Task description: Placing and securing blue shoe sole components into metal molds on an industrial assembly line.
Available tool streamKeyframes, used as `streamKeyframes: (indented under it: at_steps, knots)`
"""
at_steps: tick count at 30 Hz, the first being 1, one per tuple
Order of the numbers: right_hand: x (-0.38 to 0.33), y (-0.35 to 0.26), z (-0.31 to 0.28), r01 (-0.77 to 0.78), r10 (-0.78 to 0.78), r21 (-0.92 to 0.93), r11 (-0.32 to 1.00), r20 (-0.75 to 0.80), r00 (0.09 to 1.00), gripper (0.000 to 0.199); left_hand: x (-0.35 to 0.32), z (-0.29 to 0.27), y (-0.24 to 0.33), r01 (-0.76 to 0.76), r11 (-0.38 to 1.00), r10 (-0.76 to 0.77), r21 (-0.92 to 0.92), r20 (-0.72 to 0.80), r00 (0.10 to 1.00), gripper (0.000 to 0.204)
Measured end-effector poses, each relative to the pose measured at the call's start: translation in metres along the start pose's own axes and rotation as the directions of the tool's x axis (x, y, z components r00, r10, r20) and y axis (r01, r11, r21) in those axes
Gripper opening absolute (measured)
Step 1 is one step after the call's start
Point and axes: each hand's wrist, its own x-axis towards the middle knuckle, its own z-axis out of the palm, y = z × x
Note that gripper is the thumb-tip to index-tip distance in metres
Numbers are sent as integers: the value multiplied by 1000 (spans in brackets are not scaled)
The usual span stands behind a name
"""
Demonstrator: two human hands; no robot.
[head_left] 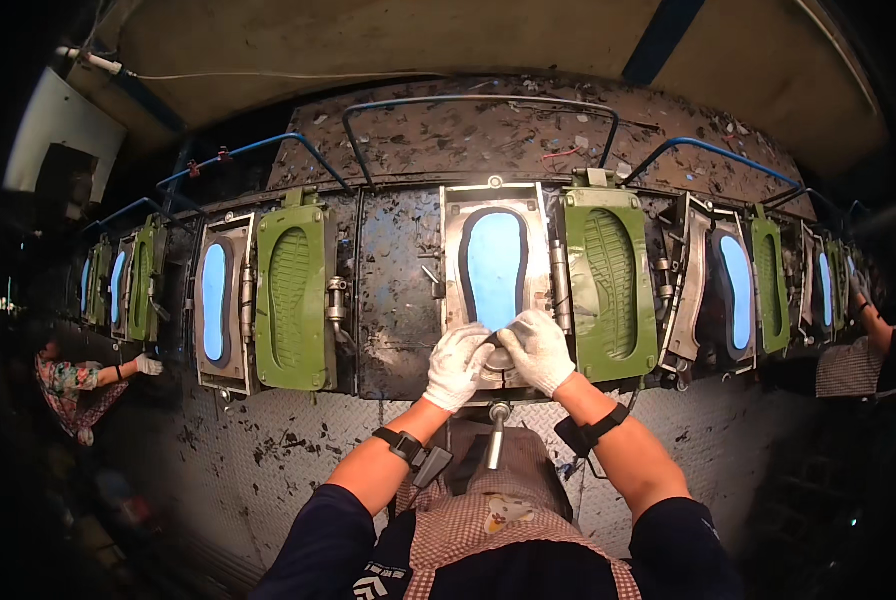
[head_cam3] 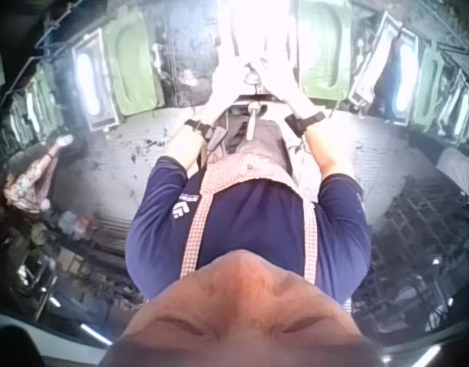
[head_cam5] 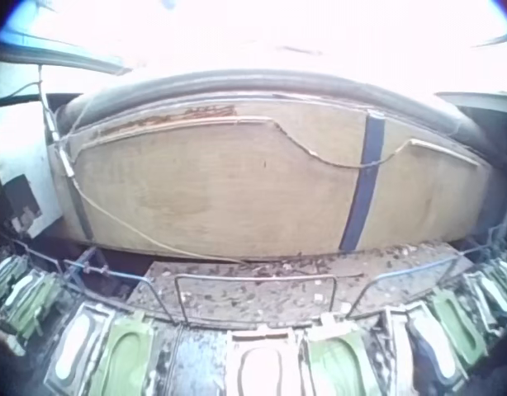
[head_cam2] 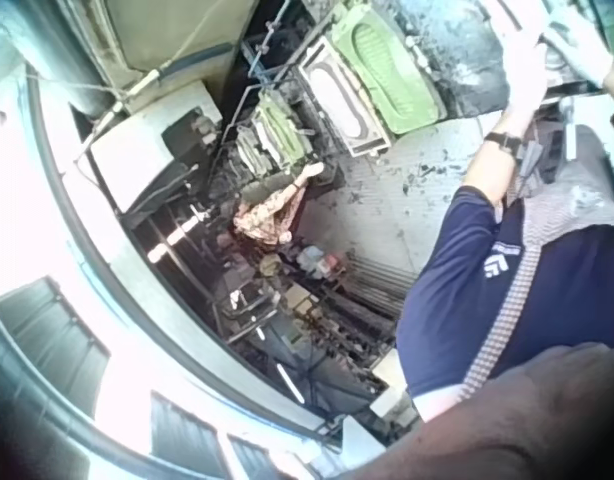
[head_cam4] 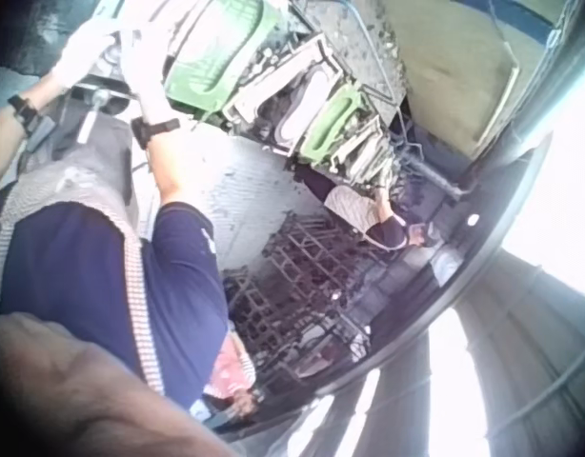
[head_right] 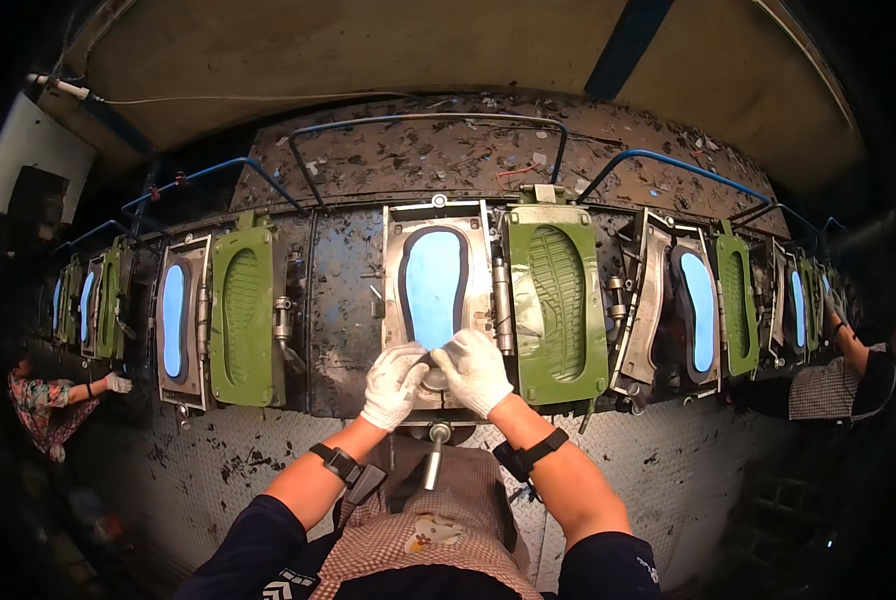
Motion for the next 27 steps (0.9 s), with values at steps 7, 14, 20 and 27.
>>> streamKeyframes:
  at_steps: [7, 14, 20, 27]
  knots:
    - [-10, -11, -4, -42, 45, -29, 999, 86, 995, 29, -10, -11, -9, -217, 965, 211, 145, 58, 976, 25]
    - [155, 7, 31, -130, 44, -397, 909, -220, 975, 39, -6, 1, -7, -345, 912, 313, 224, 165, 935, 45]
    - [155, 9, 24, -196, 165, -422, 885, -110, 980, 44, 50, -20, -1, -671, 727, 555, 144, 453, 698, 37]
    - [-60, -52, -9, -725, 804, 436, 533, 5, 594, 25, 106, -24, -29, -496, 854, 346, -156, 882, 319, 59]
